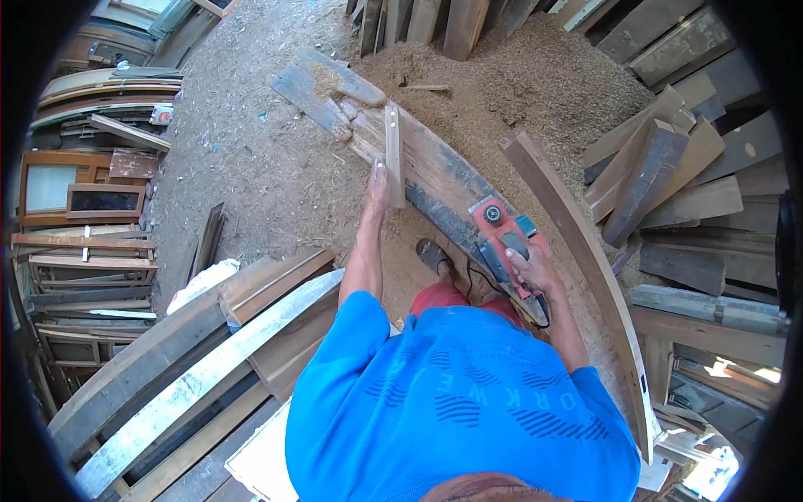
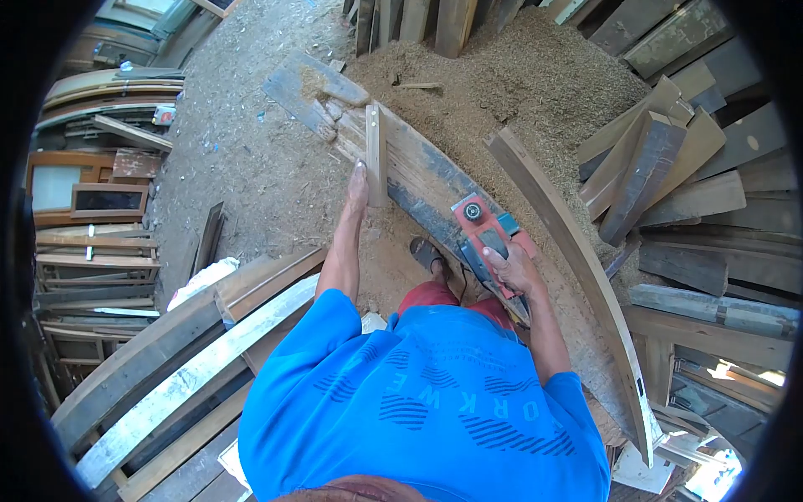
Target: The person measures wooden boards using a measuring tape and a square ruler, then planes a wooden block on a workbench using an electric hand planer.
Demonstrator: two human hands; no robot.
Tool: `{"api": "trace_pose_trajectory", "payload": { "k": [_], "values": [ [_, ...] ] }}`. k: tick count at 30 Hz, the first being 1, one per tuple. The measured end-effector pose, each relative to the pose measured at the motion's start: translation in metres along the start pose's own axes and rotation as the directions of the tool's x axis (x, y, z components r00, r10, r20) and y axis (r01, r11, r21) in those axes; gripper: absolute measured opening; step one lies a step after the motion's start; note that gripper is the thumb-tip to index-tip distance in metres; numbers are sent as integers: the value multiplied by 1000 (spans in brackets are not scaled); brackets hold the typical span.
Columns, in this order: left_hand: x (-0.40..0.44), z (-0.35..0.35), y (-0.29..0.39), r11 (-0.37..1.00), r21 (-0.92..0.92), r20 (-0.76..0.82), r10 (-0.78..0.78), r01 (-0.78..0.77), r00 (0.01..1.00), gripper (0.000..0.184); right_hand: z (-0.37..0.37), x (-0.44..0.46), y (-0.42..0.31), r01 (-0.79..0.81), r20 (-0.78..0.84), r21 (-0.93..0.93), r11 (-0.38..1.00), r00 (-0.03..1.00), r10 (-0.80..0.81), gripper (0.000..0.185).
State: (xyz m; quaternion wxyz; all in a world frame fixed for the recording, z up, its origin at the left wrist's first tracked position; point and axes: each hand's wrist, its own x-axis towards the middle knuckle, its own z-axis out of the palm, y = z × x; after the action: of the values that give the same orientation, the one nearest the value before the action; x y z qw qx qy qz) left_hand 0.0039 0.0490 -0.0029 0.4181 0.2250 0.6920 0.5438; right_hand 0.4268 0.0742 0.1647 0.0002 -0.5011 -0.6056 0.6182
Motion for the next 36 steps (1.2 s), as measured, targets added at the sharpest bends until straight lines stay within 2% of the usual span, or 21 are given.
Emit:
{"api": "trace_pose_trajectory", "payload": {
  "k": [1, 4, 7, 10, 13, 14, 15, 16, 19, 22, 24, 27, 30, 34, 36],
  "values": [
    [6, -3, -10, 997, -83, -11, 7, -8, 1000, 58, 0, 1, 0, -1, 3, -4, 1000, 1000, 1, 64],
    [18, -14, -30, 981, -131, -2, -144, 143, 990, 72, 1, -4, -13, -4, -11, 46, 999, 1000, 4, 63],
    [18, -17, -32, 988, -77, -23, -135, 133, 991, 73, 2, -1, -7, -19, -7, 39, 999, 1000, 19, 63],
    [11, -16, -20, 998, -36, -18, -50, 49, 999, 66, -2, -4, -15, -41, 23, 28, 999, 999, 40, 63],
    [-13, -2, 26, 998, -69, 9, -1, 1, 1000, 80, 2, 5, 7, -9, -6, 28, 1000, 1000, 9, 64],
    [-19, 1, 31, 982, 191, -17, -4, 7, 1000, 83, 2, 5, 8, 5, -6, 31, 999, 1000, -5, 64],
    [-21, 4, 33, 899, 437, -43, 3, 16, 999, 87, 2, 5, 5, 23, -8, 33, 999, 1000, -22, 64],
    [-25, 5, 34, 757, 653, -66, 18, 30, 998, 90, 2, 3, 2, 41, -8, 34, 999, 999, -41, 64],
    [-20, 2, 26, 852, 524, 41, -30, 4, 999, 98, -1, -5, -17, -22, 19, 25, 999, 1000, 22, 63],
    [-48, -3, 15, 833, 499, 102, 215, -237, 971, 96, 2, 0, -1, -3, -14, 4, 1000, 1000, 3, 63],
    [-72, -3, -4, 752, 518, 73, 436, -408, 897, 96, 2, -2, -12, 7, -23, 13, 1000, 1000, -7, 63],
    [-131, 19, 63, 775, 458, -32, 505, -437, 863, 94, 4, -6, -10, -3, -13, 23, 1000, 1000, 3, 64],
    [-144, 26, 78, 761, 423, -5, 546, -493, 838, 93, 4, -2, -3, -5, 1, 30, 1000, 1000, 5, 64],
    [-153, 33, 98, 815, 357, 70, 463, -456, 883, 91, 4, 1, 1, -2, 11, 38, 999, 1000, 2, 64],
    [-152, 36, 102, 834, 325, 46, 457, -446, 888, 91, 4, 3, 2, 2, 6, 30, 1000, 1000, -2, 65]
  ]
}}
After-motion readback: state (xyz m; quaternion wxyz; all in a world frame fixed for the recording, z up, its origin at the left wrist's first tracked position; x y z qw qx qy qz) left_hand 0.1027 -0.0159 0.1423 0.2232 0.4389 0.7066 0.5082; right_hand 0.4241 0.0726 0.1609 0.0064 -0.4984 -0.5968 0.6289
